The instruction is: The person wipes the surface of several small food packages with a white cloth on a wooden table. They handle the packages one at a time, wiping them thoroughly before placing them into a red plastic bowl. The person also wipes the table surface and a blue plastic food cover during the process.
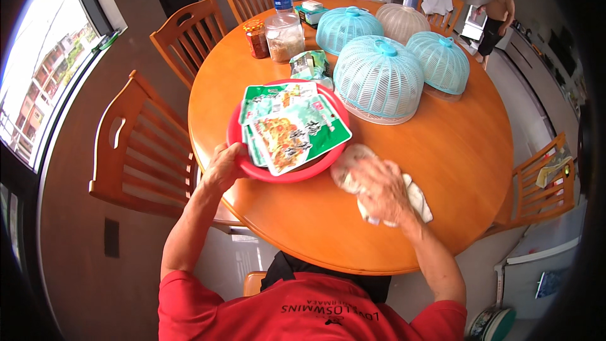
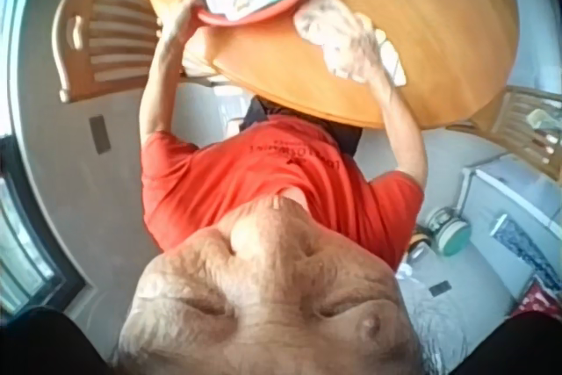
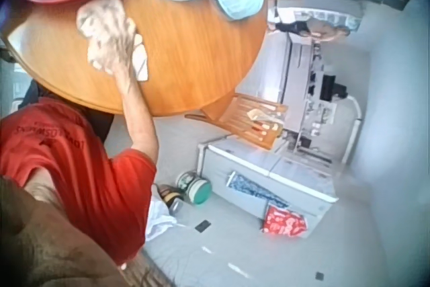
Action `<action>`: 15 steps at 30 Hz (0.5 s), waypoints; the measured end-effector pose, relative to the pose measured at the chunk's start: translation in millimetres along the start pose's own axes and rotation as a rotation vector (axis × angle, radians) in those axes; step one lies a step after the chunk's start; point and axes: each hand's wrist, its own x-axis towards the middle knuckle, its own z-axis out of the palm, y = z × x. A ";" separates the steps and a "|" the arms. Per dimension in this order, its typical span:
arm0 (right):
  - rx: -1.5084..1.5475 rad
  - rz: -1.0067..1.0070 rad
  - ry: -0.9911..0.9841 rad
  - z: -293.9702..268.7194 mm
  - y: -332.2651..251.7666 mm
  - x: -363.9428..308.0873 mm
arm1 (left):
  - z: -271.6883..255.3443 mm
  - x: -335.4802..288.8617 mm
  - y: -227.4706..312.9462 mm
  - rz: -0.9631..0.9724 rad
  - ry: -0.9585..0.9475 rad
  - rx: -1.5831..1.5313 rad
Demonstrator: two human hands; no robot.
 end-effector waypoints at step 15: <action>-0.224 0.324 0.262 63.9 -23.5 94.3 | -93.0 55.0 29.8 0.155 0.218 -0.117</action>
